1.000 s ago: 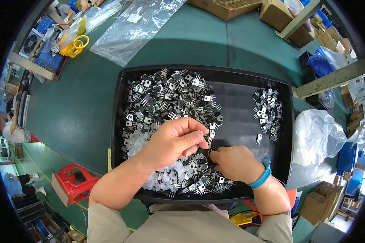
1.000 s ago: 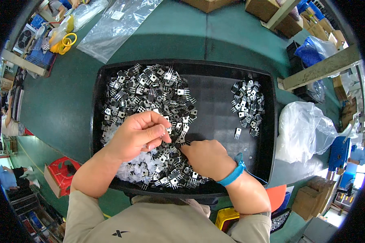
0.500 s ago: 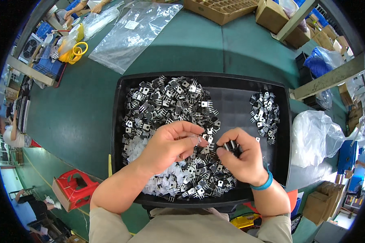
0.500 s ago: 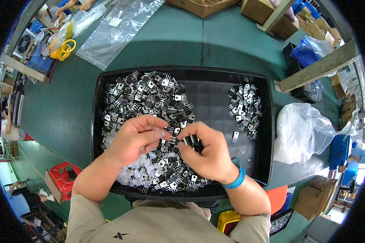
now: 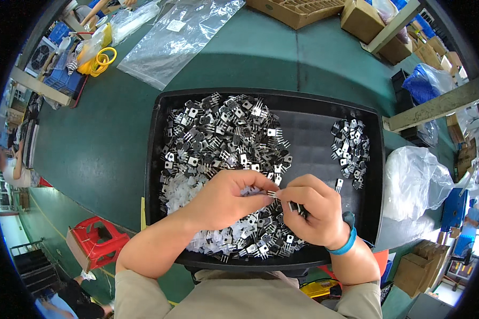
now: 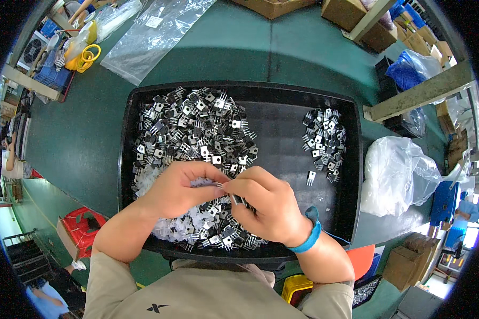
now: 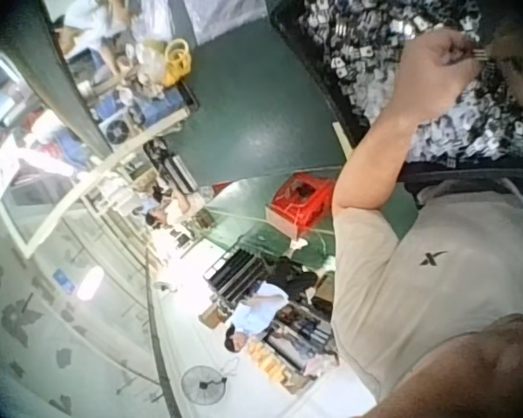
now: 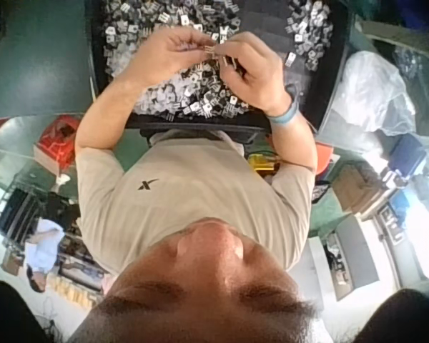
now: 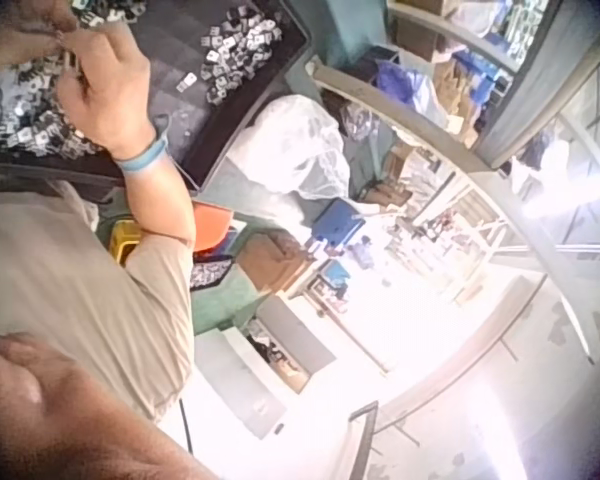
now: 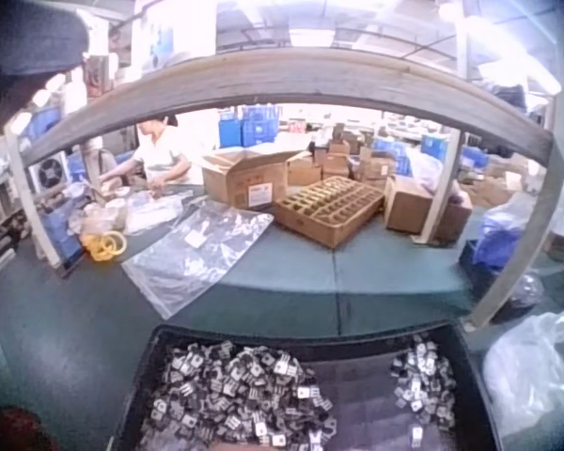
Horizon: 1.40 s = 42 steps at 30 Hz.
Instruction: The person sits at a workstation and repeatedly picks up small black electronic components and white plastic clips from a black tray. They insert the clips into the components by hand and place the assembled units into a separate pile on the right side of the tray. The process is repetitive and involves fine motor manipulation of small parts.
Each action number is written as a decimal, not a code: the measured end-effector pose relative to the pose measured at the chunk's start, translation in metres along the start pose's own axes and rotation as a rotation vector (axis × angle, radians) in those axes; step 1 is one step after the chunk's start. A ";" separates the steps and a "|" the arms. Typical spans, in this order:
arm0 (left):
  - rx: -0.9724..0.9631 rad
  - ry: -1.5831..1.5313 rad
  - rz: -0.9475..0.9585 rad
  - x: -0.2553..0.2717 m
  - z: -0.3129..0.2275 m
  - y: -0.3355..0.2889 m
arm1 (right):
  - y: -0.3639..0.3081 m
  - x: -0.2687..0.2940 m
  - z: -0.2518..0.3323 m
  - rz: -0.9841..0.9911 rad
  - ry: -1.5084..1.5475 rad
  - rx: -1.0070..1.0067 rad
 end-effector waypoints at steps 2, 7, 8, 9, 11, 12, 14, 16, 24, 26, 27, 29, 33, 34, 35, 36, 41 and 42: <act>0.008 0.096 0.032 -0.003 -0.002 -0.001 | 0.000 0.000 -0.003 0.011 -0.030 0.002; -0.052 0.066 0.012 -0.004 -0.008 -0.004 | 0.002 -0.005 0.001 0.037 -0.043 0.012; -0.066 0.061 -0.016 -0.004 -0.010 -0.004 | 0.002 -0.007 0.001 0.052 -0.046 0.017; -0.074 0.060 -0.052 -0.001 -0.012 -0.005 | 0.002 -0.009 -0.001 0.074 -0.046 0.004; -0.064 0.134 -0.037 -0.001 -0.012 -0.005 | 0.000 -0.012 -0.004 0.118 -0.048 -0.022; -0.066 0.166 -0.016 -0.004 -0.013 -0.004 | 0.000 -0.012 -0.005 0.128 -0.044 -0.028; -0.076 0.206 -0.034 -0.002 -0.012 -0.005 | 0.001 -0.012 -0.005 0.144 -0.035 -0.043; -0.081 0.208 -0.045 -0.002 -0.013 -0.006 | 0.001 -0.009 -0.005 0.131 -0.034 -0.027; -0.102 0.179 -0.050 0.000 -0.012 -0.005 | 0.003 -0.002 0.001 0.102 -0.050 0.029; -0.087 0.152 -0.045 0.000 -0.010 -0.004 | 0.003 -0.002 0.000 0.104 -0.053 0.028; -0.065 0.143 -0.041 0.000 -0.009 -0.004 | 0.003 -0.002 0.000 0.107 -0.052 0.028; -0.044 0.139 -0.033 0.000 -0.008 -0.004 | 0.002 -0.004 0.000 0.118 -0.049 0.030; -0.034 0.186 -0.022 -0.001 -0.008 -0.004 | 0.002 -0.010 0.001 0.165 -0.054 0.025; -0.030 0.204 -0.019 -0.001 -0.007 -0.004 | 0.002 -0.012 0.000 0.181 -0.061 0.020; -0.032 0.217 -0.020 -0.001 -0.008 -0.004 | 0.002 -0.014 0.000 0.190 -0.054 0.017; -0.034 0.230 -0.017 -0.001 -0.009 -0.004 | 0.002 -0.015 0.001 0.198 -0.049 0.012; 0.016 0.005 -0.033 0.002 -0.004 -0.003 | 0.003 0.000 -0.017 0.045 0.099 -0.200; 0.046 -0.095 -0.012 0.003 -0.002 -0.003 | 0.002 0.001 -0.019 0.023 0.128 -0.215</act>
Point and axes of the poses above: each hand's wrist, its own y-axis towards the middle knuckle, its own x-axis out of the back of the hand, z = x × y, the point moved 10 cm from there along y, towards the middle knuckle, and after that the axes turned 7 degrees about x, right-handed, at the moved point
